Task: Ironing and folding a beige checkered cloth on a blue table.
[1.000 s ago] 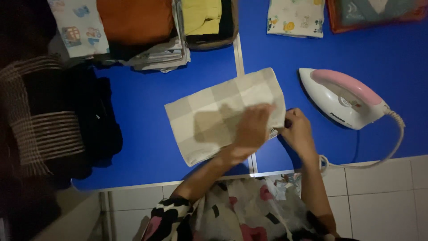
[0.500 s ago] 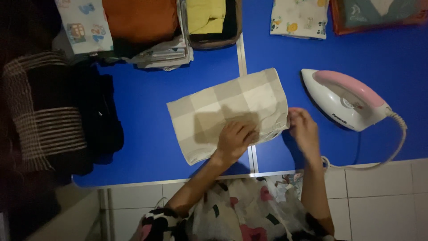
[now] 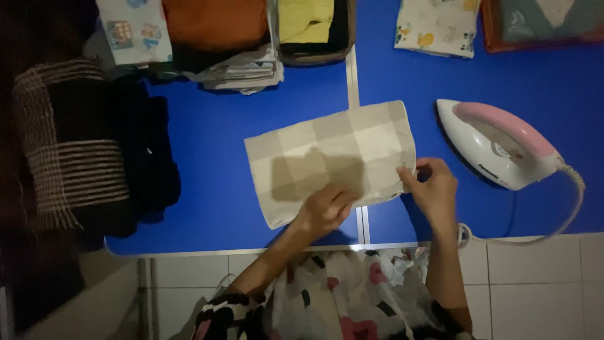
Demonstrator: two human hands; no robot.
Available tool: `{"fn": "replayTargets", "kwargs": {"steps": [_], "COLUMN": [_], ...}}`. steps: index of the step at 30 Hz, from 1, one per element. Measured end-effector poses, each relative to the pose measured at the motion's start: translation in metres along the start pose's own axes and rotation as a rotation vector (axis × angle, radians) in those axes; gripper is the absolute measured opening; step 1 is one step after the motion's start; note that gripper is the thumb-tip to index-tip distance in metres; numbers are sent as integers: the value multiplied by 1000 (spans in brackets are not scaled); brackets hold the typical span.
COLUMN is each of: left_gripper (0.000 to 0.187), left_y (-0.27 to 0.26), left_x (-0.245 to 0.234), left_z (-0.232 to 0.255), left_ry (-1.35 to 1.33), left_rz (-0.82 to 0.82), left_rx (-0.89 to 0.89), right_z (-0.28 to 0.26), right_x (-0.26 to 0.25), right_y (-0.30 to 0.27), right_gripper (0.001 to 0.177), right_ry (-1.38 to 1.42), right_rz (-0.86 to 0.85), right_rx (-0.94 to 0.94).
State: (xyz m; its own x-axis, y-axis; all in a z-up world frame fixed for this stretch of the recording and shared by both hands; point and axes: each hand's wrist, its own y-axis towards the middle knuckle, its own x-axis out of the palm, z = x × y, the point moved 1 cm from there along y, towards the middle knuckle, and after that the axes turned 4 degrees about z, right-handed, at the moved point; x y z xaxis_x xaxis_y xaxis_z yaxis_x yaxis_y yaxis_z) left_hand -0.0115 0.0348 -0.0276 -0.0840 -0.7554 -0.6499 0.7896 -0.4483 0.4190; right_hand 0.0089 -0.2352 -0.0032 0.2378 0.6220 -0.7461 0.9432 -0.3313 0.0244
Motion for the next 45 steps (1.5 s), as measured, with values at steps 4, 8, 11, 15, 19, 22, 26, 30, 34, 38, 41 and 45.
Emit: {"fn": "replayTargets", "kwargs": {"steps": [4,8,11,15,19,22,26,30,34,38,41,45], "left_gripper": [23,63,86,90,78,54,61,83,75,57,41,29], "left_y": [2,26,29,29,-10,3,34,34,-11,-30,-15,-9], "left_x": [-8,-15,-10,-22,12,-6,-43,-68,-61,-66,-87,-101], "left_z": [-8,-7,-5,-2,-72,-76,-51,-58,-101,-139,-134,-138], "left_ry": [-1,47,143,204,64,58,331,374,501,441,408,398], "left_rz": [-242,-220,-252,-385,-429,-381,-154,-37,69,443,513,544], "left_rx": [-200,-87,67,50,-54,-208,-346,-502,-528,-636,-792,-779], "right_z": [-46,-68,-65,-39,-70,-81,-72,-102,-56,-87,-95,-88], "right_x": [-11,-1,14,26,23,60,125,76,70,81,86,79], "right_y": [-5,-4,-2,22,21,20,29,71,82,54,37,43], "right_gripper": [53,48,54,82,77,62,65,72,67,59,56,61], "right_ry": [18,-15,-117,-435,-411,-395,-298,-359,-474,-467,-312,-453], "right_rz": [89,97,-200,-249,1,-17,-280,-315,152,-142,-370,46], "right_rx": [-78,-469,-641,-460,-464,-724,-1065,-484,-470,-558,-723,-736]}}
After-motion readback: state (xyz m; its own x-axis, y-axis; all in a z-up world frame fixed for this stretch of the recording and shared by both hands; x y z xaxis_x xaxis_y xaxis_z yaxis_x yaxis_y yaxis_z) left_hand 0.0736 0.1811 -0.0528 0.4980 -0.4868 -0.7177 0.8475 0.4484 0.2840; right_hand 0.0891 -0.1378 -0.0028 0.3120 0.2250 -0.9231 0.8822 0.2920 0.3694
